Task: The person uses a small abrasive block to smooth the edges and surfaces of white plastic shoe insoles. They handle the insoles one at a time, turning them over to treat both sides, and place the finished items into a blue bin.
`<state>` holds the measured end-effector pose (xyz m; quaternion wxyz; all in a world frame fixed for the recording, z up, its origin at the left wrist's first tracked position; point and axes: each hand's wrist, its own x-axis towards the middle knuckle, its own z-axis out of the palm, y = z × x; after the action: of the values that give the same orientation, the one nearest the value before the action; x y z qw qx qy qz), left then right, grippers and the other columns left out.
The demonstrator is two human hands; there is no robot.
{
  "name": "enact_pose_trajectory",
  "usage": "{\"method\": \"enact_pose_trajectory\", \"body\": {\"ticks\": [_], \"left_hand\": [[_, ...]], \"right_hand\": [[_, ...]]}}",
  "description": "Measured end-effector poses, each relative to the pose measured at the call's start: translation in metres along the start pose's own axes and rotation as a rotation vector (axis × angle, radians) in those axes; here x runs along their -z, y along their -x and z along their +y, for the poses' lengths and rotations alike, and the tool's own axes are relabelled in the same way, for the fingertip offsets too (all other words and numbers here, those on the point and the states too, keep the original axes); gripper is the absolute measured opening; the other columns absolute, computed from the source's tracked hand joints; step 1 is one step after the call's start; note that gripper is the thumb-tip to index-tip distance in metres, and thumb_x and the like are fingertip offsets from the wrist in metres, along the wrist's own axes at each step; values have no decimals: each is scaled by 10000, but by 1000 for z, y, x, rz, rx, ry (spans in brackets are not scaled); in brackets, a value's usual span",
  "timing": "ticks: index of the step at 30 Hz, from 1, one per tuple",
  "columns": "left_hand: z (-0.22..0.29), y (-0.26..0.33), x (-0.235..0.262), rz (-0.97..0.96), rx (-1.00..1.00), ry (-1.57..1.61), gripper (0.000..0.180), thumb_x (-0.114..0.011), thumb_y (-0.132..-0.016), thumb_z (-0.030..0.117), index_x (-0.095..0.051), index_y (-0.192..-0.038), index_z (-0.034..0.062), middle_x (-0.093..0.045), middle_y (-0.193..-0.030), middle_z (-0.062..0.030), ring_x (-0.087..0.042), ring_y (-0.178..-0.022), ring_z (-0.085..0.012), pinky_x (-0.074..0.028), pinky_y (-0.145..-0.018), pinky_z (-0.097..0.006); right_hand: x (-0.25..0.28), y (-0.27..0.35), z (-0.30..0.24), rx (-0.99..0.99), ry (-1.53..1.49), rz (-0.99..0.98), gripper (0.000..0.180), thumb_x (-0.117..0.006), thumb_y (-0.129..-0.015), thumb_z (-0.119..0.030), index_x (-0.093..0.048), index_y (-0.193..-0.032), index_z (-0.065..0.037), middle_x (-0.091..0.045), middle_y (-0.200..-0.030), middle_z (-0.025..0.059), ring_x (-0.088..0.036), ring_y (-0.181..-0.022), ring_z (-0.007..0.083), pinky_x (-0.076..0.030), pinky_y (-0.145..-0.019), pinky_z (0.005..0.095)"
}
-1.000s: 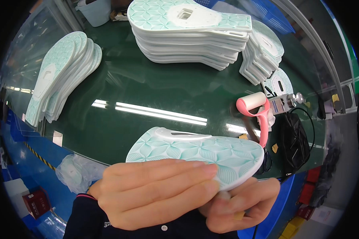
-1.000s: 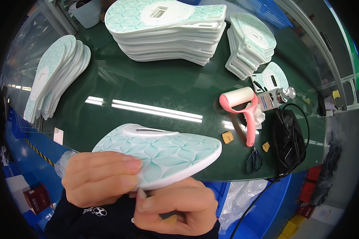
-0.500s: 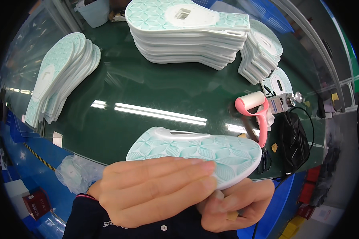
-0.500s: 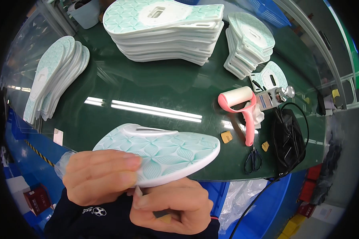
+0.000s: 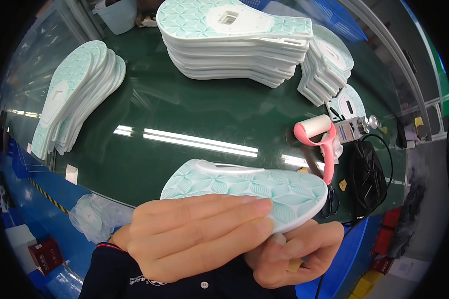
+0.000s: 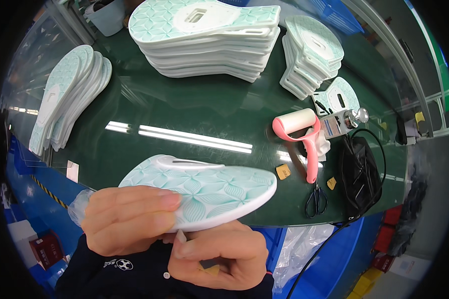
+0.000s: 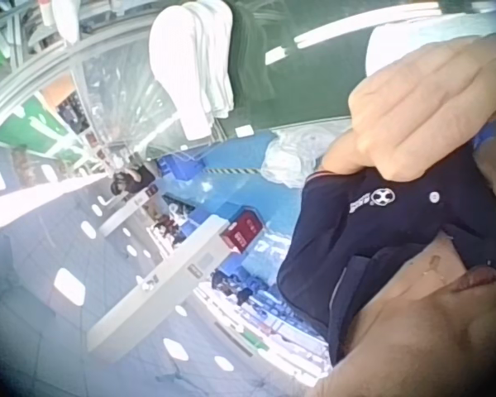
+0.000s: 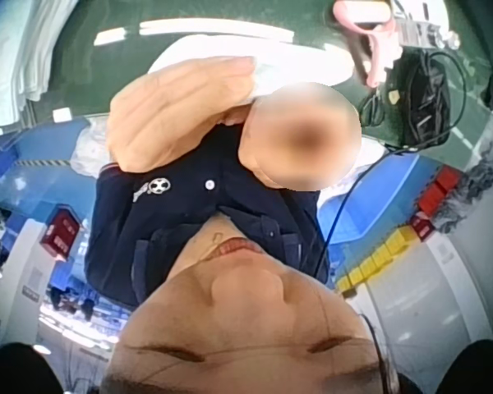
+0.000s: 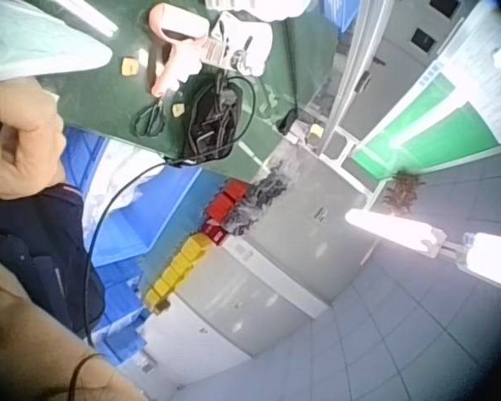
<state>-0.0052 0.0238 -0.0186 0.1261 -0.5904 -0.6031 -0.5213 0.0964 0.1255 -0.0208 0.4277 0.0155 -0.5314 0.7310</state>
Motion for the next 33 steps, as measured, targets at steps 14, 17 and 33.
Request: {"method": "enact_pose_trajectory", "body": {"ticks": [14, 17, 33], "left_hand": [[-3, 2, -3, 36, -31, -17, 207, -629, -625, -58, -560, -820, -59, -617, -730, -192, -635, -635, -258, -538, -552, -294], [0, 1, -1, 8, -8, 12, 195, -623, -636, -60, -557, -819, -60, -617, -730, -191, -636, -635, -256, -537, -550, -295], [3, 2, 2, -28, 19, -26, 229, -635, -600, -60, -576, -820, -34, -624, -771, -180, -635, -647, -243, -528, -564, -280]], "right_hand": [[-16, -6, 12, 192, 307, 123, 179, -493, -677, 55, -343, -748, -15, -417, -503, 35, -391, -408, 70, -346, -448, 186], [-13, -7, 10, 197, 298, 30, 168, -477, -678, 62, -344, -749, -14, -415, -516, 37, -393, -402, 78, -351, -442, 188], [3, -2, 1, 107, 186, -57, 278, -619, -628, 128, -472, -838, 21, -536, -650, 124, -565, -588, 195, -467, -564, 285]]}}
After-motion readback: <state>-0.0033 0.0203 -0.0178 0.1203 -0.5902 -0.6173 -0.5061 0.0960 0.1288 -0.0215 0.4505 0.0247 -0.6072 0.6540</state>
